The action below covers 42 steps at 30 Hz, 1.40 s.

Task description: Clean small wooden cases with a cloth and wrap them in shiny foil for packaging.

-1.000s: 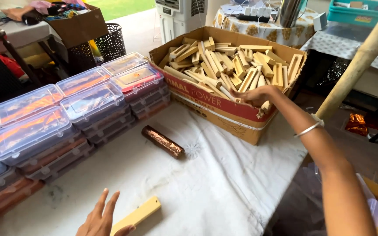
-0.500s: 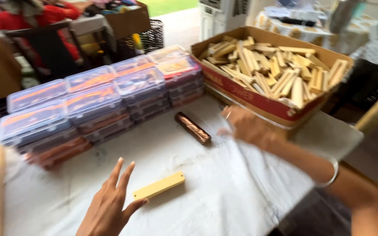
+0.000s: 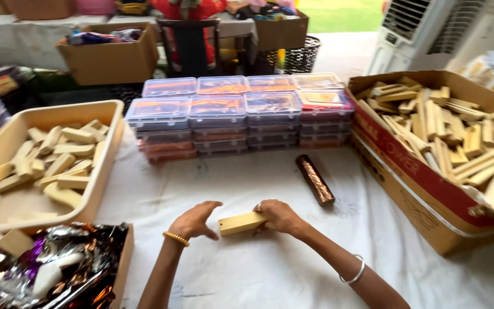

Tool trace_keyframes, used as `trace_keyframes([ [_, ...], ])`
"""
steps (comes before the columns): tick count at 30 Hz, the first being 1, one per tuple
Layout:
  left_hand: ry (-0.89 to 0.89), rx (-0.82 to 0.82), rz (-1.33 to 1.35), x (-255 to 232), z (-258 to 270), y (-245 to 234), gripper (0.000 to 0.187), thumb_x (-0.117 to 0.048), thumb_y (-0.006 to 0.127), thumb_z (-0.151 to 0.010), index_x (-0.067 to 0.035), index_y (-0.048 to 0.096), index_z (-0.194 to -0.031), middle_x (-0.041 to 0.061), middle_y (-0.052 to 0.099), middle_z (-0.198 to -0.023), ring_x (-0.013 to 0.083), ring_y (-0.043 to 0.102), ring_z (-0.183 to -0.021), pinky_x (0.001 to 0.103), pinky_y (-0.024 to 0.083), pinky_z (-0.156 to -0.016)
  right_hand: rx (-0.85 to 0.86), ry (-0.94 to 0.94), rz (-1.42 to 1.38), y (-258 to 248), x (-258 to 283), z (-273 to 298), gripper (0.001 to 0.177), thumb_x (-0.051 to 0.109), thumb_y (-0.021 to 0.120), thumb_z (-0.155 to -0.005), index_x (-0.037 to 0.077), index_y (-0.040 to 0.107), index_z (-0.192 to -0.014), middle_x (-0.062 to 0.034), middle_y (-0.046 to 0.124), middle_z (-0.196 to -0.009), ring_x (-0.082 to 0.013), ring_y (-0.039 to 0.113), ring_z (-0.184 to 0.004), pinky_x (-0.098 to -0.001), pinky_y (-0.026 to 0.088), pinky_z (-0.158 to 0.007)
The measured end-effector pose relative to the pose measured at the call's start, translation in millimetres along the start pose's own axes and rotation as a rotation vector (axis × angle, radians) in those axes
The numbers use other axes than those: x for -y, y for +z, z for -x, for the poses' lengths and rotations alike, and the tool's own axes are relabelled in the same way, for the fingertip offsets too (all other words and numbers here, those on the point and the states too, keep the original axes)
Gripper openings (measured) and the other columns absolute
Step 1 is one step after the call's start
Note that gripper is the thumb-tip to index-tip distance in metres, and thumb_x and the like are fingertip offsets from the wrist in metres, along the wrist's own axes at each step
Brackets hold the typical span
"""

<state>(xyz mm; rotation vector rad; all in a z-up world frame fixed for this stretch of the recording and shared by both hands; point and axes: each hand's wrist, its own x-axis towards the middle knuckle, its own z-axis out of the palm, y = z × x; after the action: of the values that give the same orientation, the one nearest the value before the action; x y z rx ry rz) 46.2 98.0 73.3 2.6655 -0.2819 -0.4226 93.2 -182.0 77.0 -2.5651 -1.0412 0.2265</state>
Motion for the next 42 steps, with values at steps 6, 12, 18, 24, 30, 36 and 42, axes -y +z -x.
trace_keyframes([
  [6,0.092,-0.075,-0.015,-8.6,-18.8,13.5,0.057,-0.024,0.091,-0.069,-0.019,0.067,-0.120,0.001,0.067,-0.128,0.0244,0.055,-0.128,0.037,0.045,-0.111,-0.063,0.039,0.021,11.5,-16.6,-4.9,0.048,0.020,0.086,-0.073,0.009,0.070,-0.116,-0.0066,0.072,-0.115,-0.0227,0.066,-0.108,-0.0367,0.050,-0.102],
  [12,0.099,-0.172,-0.058,-8.4,-20.3,26.1,0.044,-0.020,0.084,-0.077,-0.016,0.067,-0.117,-0.001,0.072,-0.117,0.0215,0.064,-0.115,0.038,0.053,-0.098,-0.058,0.094,0.001,1.6,-5.1,2.0,0.047,0.021,0.086,-0.075,0.007,0.069,-0.117,-0.0069,0.071,-0.116,-0.0235,0.067,-0.108,-0.0371,0.052,-0.101],
  [18,0.118,-0.325,-0.202,-39.1,32.8,14.9,0.069,-0.027,0.085,-0.078,-0.013,0.052,-0.137,0.013,0.044,-0.150,0.0319,0.045,-0.135,0.046,0.041,-0.108,-0.145,0.040,0.030,34.5,-42.1,-9.2,0.043,0.015,0.080,-0.078,0.007,0.069,-0.119,-0.0061,0.071,-0.119,-0.0217,0.067,-0.110,-0.0361,0.055,-0.103],
  [24,0.280,-0.385,-0.186,-99.9,197.1,-30.0,0.087,-0.033,0.083,-0.082,-0.012,0.035,-0.152,0.016,0.026,-0.162,0.0326,0.040,-0.134,0.051,0.035,-0.115,-0.338,0.001,0.185,13.0,24.5,-2.4,0.108,0.048,0.090,-0.061,0.009,0.042,-0.149,-0.0151,0.041,-0.153,-0.0322,0.041,-0.135,-0.0576,0.027,-0.114],
  [30,0.445,-0.811,0.610,-17.4,312.8,-61.5,0.090,-0.014,0.084,-0.084,-0.020,0.027,-0.153,0.015,0.042,-0.161,0.0325,0.050,-0.142,0.041,0.056,-0.102,-0.400,-0.341,0.081,43.2,80.9,-31.3,0.093,0.055,0.080,-0.074,0.009,0.039,-0.144,-0.0188,0.040,-0.149,-0.0366,0.039,-0.138,-0.0538,0.033,-0.114],
  [36,-0.100,-1.147,0.594,58.2,311.9,-101.8,0.074,-0.025,0.079,-0.081,-0.007,0.039,-0.142,0.013,0.053,-0.152,0.0276,0.061,-0.132,0.040,0.061,-0.092,0.114,-0.250,-1.272,51.2,184.6,-101.9,0.067,0.045,0.061,-0.091,0.014,0.040,-0.147,-0.0188,0.061,-0.141,-0.0322,0.065,-0.123,-0.0442,0.055,-0.106],
  [42,-0.344,-0.682,-0.439,127.4,266.1,-71.9,0.090,-0.037,0.087,-0.074,-0.010,0.039,-0.146,0.019,0.041,-0.155,0.0356,0.042,-0.140,0.044,0.041,-0.114,-0.333,-0.787,-0.212,71.7,282.0,-138.7,0.038,0.027,0.074,-0.086,0.010,0.072,-0.120,-0.0084,0.066,-0.133,-0.0302,0.060,-0.123,-0.0473,0.047,-0.105],
])
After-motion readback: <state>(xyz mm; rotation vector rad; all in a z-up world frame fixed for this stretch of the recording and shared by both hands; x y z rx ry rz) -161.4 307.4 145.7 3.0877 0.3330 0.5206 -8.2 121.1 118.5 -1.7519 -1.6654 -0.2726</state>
